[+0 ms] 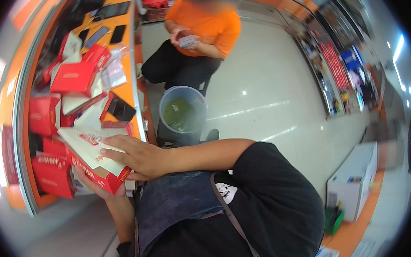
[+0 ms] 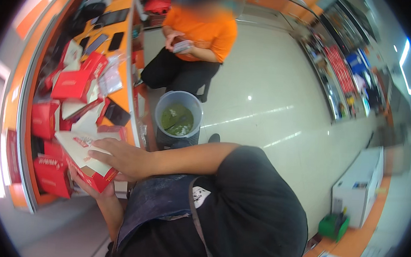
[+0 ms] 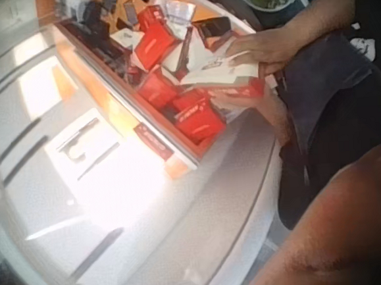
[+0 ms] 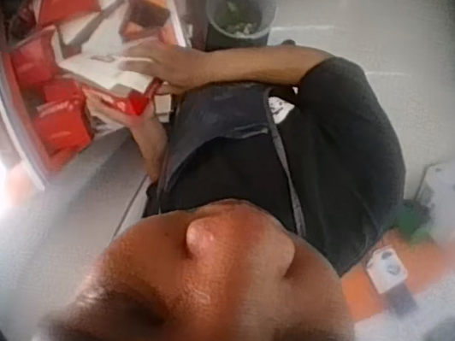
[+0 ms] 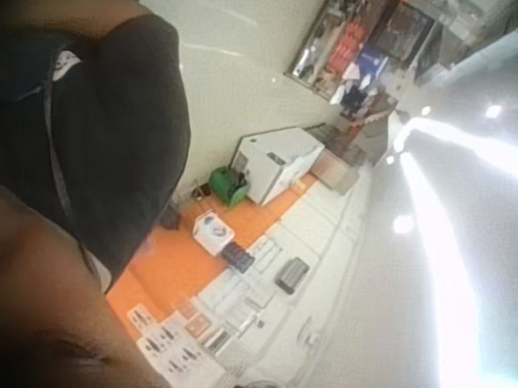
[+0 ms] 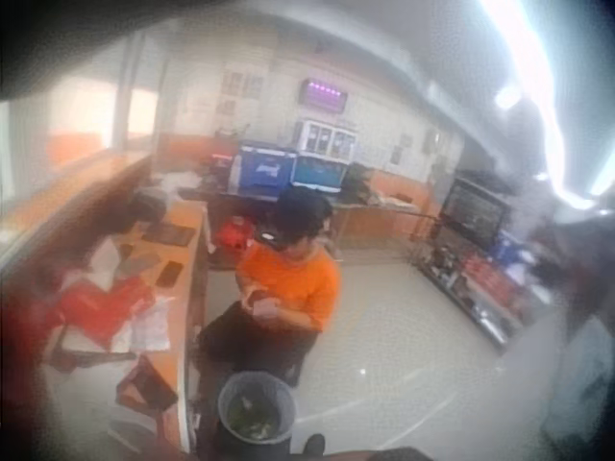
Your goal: The person assembles red and white cardboard boxes by folding and taping them. They handle multiple boxes, folding the flaps and securing them with tape. The person works at a counter with a coworker nearby.
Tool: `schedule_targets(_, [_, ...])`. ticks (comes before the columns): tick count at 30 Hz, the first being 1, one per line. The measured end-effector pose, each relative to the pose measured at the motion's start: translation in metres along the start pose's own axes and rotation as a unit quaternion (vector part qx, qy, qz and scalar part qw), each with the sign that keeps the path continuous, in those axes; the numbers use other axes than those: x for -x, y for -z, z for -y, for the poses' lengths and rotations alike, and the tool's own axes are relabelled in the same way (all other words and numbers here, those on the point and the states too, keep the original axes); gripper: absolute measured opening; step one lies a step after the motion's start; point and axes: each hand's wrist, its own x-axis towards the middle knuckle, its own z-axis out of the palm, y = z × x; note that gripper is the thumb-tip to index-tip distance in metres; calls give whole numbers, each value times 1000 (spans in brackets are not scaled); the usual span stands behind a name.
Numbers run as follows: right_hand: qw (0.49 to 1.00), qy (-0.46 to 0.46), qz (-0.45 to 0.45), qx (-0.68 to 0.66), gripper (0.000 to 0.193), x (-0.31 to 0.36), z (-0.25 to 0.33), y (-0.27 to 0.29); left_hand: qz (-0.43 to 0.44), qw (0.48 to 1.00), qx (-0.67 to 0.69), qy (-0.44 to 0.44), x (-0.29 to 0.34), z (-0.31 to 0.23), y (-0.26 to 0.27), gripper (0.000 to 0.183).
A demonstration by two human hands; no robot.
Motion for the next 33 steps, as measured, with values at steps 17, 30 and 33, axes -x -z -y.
schedule_targets(17, [677,-445,-176,-559,43,19,-7,80,198,887,-406,-101,-28,-2,63,71])
schedule_targets(30, [539,-478,-179,-670,36,38,-36,63,320,940,-60,-101,-23,4,53,27])
schedule_targets(33, [588,-486,-186,-619,38,32,-25,66,262,953,-106,-107,-20,0,56,33])
